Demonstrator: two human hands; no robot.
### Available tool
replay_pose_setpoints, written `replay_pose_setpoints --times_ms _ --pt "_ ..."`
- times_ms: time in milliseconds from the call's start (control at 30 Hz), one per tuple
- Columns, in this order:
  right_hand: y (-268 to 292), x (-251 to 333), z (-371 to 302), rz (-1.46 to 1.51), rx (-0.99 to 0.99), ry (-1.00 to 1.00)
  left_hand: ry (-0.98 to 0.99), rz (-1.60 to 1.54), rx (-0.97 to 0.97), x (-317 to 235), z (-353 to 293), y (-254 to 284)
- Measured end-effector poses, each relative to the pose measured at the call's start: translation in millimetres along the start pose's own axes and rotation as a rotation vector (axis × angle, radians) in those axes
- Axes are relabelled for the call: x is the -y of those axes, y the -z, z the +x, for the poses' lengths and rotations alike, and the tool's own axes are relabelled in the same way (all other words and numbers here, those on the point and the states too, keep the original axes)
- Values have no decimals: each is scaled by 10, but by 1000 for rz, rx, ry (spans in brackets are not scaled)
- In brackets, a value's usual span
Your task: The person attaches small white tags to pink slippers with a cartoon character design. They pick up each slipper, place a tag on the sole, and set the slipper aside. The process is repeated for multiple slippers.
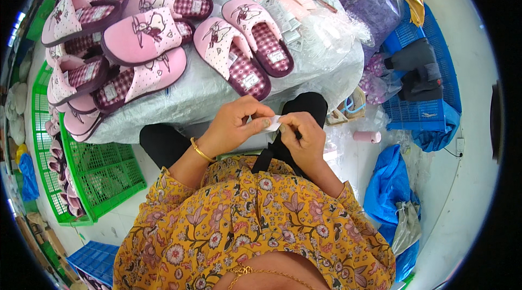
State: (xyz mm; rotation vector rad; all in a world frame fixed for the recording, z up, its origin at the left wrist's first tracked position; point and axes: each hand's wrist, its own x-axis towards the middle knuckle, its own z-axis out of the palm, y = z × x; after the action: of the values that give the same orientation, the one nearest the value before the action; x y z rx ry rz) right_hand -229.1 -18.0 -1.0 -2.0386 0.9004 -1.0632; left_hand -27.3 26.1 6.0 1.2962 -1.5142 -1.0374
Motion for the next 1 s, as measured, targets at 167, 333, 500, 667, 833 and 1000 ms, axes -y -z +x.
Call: replay_pose_setpoints --times_ms 167,333,500,667,833,1000 --pt "-16 -13 24 38 3 6 -64 31 -46 -3 28 -10" --pt "33 -28 39 -50 52 29 -55 57 -15 14 71 -40" --pt "-27 -35 -16 46 -10 13 -8 -11 3 -12 27 -66" --pt "-23 -43 -11 28 9 2 -39 58 -29 23 43 -111" --pt "-40 -7 -6 109 47 -71 64 -44 -46 100 15 -178" --pt "-60 -22 -51 314 37 -247 174 -316 -84 211 -23 -227"
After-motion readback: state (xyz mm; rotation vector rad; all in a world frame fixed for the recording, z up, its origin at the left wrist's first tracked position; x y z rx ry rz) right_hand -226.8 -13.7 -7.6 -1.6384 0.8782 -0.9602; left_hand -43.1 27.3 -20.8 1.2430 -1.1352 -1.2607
